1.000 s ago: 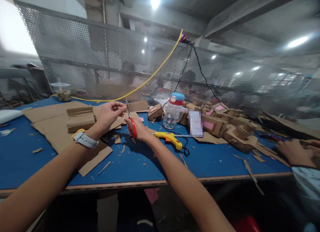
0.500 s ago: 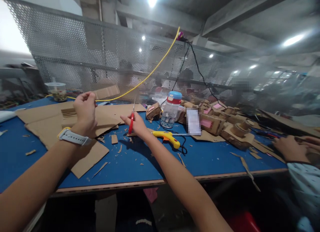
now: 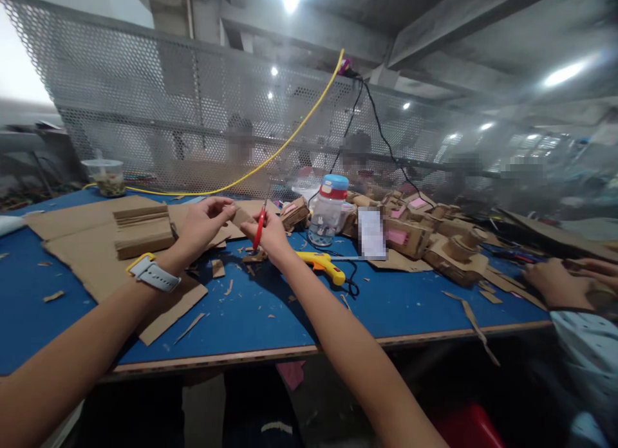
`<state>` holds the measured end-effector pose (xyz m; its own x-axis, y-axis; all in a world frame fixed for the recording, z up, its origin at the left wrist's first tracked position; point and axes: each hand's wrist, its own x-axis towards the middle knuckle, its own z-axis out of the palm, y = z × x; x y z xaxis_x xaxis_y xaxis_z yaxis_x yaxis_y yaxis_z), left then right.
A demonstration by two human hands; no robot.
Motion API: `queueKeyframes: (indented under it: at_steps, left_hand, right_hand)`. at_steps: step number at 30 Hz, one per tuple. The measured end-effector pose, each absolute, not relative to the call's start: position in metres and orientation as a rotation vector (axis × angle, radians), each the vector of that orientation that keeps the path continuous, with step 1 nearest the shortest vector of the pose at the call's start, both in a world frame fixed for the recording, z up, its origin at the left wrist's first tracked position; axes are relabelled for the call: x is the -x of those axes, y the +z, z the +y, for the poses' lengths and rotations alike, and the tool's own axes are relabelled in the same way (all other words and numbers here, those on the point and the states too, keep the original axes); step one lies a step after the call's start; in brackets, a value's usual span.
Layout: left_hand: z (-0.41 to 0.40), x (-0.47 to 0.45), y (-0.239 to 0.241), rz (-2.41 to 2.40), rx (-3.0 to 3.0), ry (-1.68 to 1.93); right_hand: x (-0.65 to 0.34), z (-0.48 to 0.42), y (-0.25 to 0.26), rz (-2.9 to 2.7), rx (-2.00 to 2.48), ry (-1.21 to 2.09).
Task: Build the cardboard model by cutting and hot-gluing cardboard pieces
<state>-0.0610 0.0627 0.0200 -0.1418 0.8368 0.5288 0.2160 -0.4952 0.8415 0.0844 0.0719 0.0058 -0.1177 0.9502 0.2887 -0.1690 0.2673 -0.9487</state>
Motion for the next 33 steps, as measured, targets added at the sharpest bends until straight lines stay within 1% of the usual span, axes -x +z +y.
queueKeyframes:
  at_steps: [6,9,15,19,22,29,33]
  left_hand:
    - [0.053,0.057,0.027,1.121,-1.656,1.45]
    - [0.051,0.054,0.028,1.086,-1.568,1.443]
    - [0.057,0.06,0.028,0.976,-1.205,1.761]
    - [0.06,0.064,0.032,0.95,-1.083,1.911]
    - [0.058,0.062,0.032,0.957,-1.134,1.897]
    - [0.047,0.057,0.032,1.002,-1.486,1.806]
    - [0.048,0.059,0.033,1.034,-1.515,1.774]
  right_hand:
    - [-0.089,0.075,0.011,-1.157,0.782,1.214]
    - [-0.091,0.078,0.01,-1.161,0.74,1.185]
    - [-0.09,0.084,0.003,-1.363,0.802,1.049]
    - [-0.086,0.077,-0.001,-1.742,0.855,0.961]
    - [-0.085,0.07,-0.001,-1.944,0.867,0.926]
    - [-0.09,0.073,0.005,-1.94,0.987,0.945]
    - [-0.093,0.074,0.005,-1.919,0.95,1.017]
